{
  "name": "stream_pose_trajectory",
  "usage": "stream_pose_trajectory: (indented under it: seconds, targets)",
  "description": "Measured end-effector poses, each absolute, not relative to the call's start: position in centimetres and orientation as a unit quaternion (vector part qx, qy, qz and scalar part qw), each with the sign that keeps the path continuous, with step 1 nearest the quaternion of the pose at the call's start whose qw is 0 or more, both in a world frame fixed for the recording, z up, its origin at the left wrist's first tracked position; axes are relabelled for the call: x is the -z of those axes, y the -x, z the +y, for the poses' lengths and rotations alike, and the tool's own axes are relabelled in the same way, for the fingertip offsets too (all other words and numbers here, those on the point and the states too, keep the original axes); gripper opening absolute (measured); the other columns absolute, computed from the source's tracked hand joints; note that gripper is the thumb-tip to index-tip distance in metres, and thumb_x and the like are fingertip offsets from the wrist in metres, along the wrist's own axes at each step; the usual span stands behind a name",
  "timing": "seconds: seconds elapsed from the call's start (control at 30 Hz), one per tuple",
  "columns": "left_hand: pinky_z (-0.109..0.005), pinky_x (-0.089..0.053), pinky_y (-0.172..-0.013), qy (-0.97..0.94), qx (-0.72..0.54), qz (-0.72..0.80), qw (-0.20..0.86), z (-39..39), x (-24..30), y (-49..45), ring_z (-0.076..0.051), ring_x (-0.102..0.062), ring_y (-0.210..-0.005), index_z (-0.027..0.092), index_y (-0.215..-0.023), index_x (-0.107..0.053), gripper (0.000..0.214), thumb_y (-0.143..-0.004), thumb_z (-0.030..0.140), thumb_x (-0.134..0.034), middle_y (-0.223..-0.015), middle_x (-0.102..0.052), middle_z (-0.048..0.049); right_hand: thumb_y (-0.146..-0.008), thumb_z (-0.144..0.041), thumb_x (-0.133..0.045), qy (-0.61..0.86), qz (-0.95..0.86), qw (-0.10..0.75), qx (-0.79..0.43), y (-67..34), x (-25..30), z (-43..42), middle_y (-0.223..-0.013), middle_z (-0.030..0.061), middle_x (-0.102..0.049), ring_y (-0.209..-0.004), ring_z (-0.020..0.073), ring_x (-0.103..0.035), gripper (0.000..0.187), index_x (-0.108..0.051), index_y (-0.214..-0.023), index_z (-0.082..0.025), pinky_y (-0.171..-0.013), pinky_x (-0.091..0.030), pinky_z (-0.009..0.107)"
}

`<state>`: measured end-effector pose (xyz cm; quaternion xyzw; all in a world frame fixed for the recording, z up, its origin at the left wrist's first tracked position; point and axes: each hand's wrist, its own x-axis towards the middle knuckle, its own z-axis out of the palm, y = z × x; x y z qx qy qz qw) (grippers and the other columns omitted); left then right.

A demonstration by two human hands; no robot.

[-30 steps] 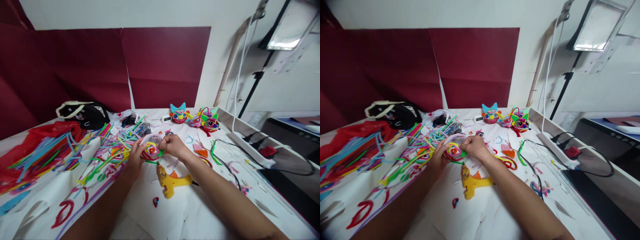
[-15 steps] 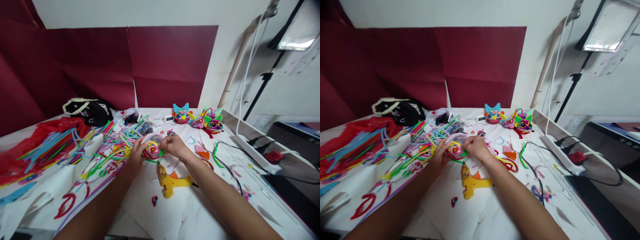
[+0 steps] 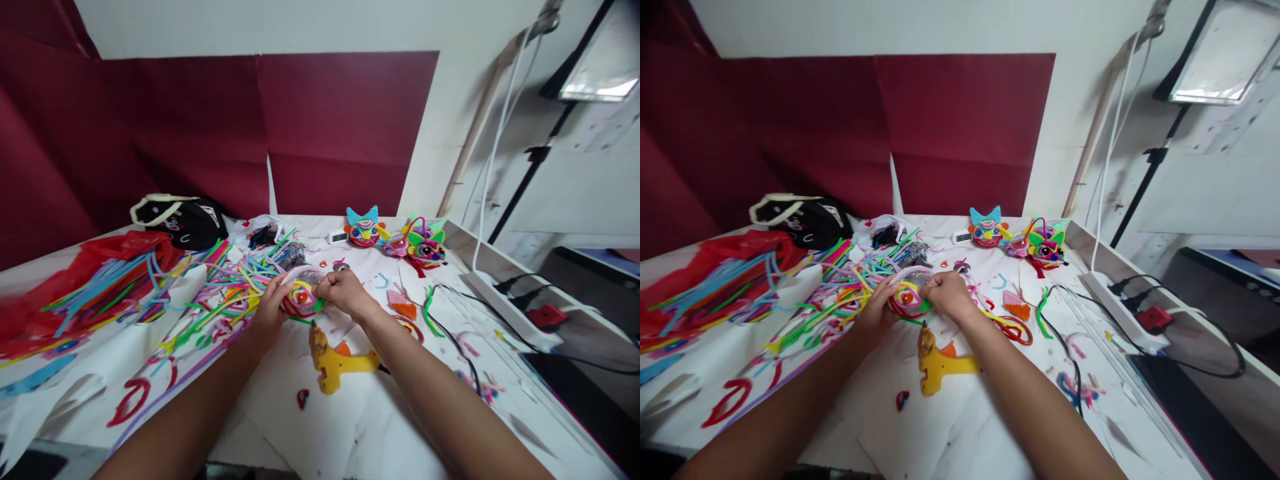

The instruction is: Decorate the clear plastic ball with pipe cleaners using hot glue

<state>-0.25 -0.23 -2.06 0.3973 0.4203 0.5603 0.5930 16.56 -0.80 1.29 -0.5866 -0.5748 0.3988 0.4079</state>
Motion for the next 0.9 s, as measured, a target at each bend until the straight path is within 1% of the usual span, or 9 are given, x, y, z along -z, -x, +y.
stream_pose_trajectory:
  seconds: [0.17, 0.27, 0.4, 0.53, 0.7, 0.9]
  targets:
    - [-0.022, -0.054, -0.054, -0.395, -0.557, 0.433, 0.589, -0.23, 1.92, 0.25, -0.017, -0.067, -0.074, 0.022, -0.119, -0.063, 0.052, -0.070, 0.032, -0.076, -0.097, -0.070, -0.0026, -0.065, -0.022, -0.067, 0.595, -0.574, 0.396, -0.400, -16.56, -1.71, -0.92, -0.046, -0.0051, -0.052, -0.052, 0.0115, -0.051, 0.015, -0.060, -0.052, -0.019, -0.053, -0.037, 0.023]
    - [-0.021, -0.053, -0.053, -0.386, -0.563, 0.437, 0.586, -0.26, 1.73, 0.16, -0.016, -0.066, -0.071, 0.021, -0.118, -0.063, 0.048, -0.071, 0.029, -0.075, -0.091, -0.070, -0.0011, -0.065, -0.022, -0.068, 0.600, -0.572, 0.393, -0.400, -16.60, -1.72, -0.81, -0.047, -0.0047, -0.053, -0.054, 0.0123, -0.053, 0.015, -0.061, -0.052, -0.019, -0.054, -0.037, 0.024]
    - [-0.022, -0.054, -0.052, -0.379, -0.565, 0.435, 0.590, -0.40, 1.43, -0.01, -0.016, -0.067, -0.071, 0.020, -0.119, -0.062, 0.050, -0.071, 0.028, -0.074, -0.093, -0.071, -0.0018, -0.065, -0.023, -0.070, 0.602, -0.570, 0.392, -0.399, -16.69, -1.68, -0.68, -0.050, -0.0039, -0.055, -0.057, 0.0127, -0.055, 0.016, -0.060, -0.053, -0.019, -0.054, -0.037, 0.024]
    - [-0.022, -0.054, -0.053, -0.376, -0.566, 0.436, 0.590, -0.49, 1.30, -0.06, -0.016, -0.067, -0.071, 0.020, -0.119, -0.062, 0.051, -0.070, 0.028, -0.075, -0.094, -0.071, -0.0027, -0.066, -0.024, -0.071, 0.603, -0.570, 0.392, -0.397, -16.77, -1.75, -0.73, -0.050, -0.0041, -0.054, -0.056, 0.0121, -0.052, 0.019, -0.058, -0.052, -0.019, -0.053, -0.035, 0.024]
    - [-0.021, -0.051, -0.050, -0.377, -0.566, 0.443, 0.584, -0.38, 1.57, 0.07, -0.016, -0.064, -0.069, 0.021, -0.117, -0.063, 0.051, -0.069, 0.028, -0.075, -0.089, -0.069, -0.0019, -0.066, -0.025, -0.072, 0.605, -0.568, 0.392, -0.396, -16.72, -1.80, -0.84, -0.047, -0.0058, -0.049, -0.052, 0.0103, -0.048, 0.023, -0.056, -0.051, -0.020, -0.051, -0.032, 0.023]
    - [-0.024, -0.054, -0.055, -0.374, -0.565, 0.444, 0.586, -0.14, 1.91, 0.10, -0.018, -0.066, -0.075, 0.022, -0.119, -0.062, 0.052, -0.070, 0.031, -0.076, -0.099, -0.069, -0.0034, -0.064, -0.026, -0.072, 0.599, -0.567, 0.401, -0.398, -16.55, -1.57, -0.75, -0.048, -0.0060, -0.051, -0.052, 0.0103, -0.047, 0.019, -0.058, -0.053, -0.019, -0.050, -0.032, 0.023]
